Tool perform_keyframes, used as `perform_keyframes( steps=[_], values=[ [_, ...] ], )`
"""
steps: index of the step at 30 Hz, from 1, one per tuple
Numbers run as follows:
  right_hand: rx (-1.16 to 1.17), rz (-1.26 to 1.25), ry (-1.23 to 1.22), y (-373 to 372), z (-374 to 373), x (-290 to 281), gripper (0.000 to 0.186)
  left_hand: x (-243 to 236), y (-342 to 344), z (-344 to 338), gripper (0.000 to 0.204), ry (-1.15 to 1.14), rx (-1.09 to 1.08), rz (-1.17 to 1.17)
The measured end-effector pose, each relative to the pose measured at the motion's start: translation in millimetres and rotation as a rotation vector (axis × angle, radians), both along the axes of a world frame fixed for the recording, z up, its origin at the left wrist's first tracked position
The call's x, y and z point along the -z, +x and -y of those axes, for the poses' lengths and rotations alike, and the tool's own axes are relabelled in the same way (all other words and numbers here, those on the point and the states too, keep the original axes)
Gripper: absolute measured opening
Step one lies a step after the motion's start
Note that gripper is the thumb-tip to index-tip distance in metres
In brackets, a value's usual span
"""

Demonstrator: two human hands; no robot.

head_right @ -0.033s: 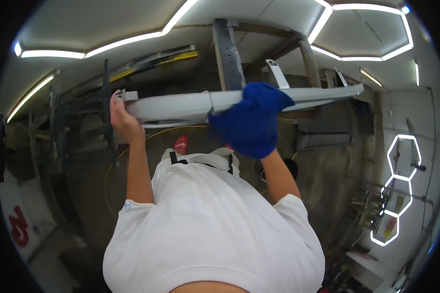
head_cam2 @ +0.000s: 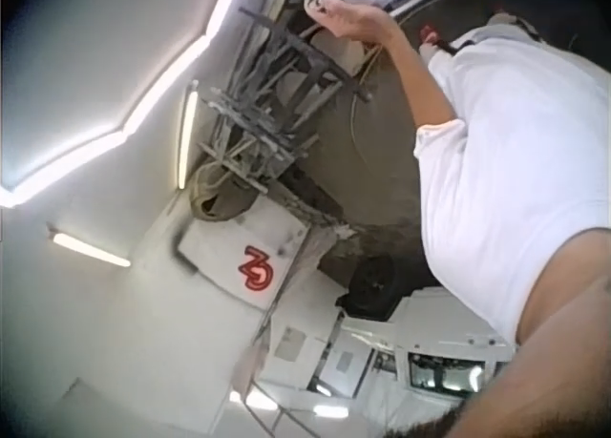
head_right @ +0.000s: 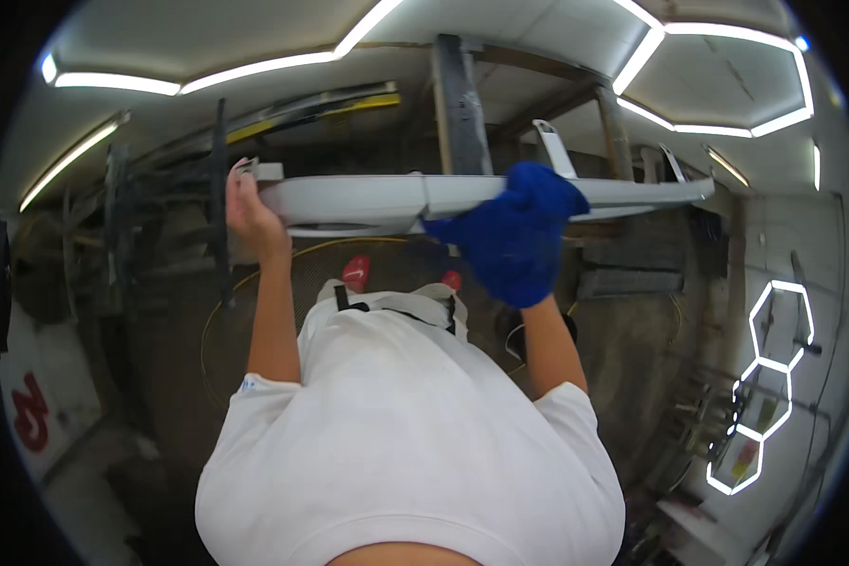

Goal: Sanding a car bumper component with a sanding block and water for surface preparation.

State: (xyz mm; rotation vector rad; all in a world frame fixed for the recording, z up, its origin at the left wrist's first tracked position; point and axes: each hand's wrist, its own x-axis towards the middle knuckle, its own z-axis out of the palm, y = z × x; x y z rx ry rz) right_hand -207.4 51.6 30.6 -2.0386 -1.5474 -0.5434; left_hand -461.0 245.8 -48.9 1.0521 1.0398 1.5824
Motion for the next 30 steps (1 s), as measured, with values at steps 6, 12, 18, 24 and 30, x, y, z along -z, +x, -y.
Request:
perform_keyframes(
  steps=[6, 12, 18, 24, 30],
  values=[
    [-0.012, 0.268, -0.262, 66, 35, -40, 0.055, 11, 1, 2, 0.050, -0.030, -0.020, -0.122],
    [-0.056, 0.143, -0.472, 71, 12, -81, 0.062, 13, 8, 1, 0.055, -0.050, 0.019, -0.060],
    [-0.279, 0.173, -0.520, 94, -19, -79, 0.057, 2, 2, 0, 0.054, -0.076, 0.054, 0.101],
    [-0.250, 0.267, -0.443, 108, 9, -68, 0.061, -11, 10, 8, 0.058, -0.076, 0.040, 0.013],
    [0.043, 0.138, -0.526, 57, 24, -89, 0.055, -14, 6, 5, 0.054, -0.051, 0.062, -0.065]
  ],
)
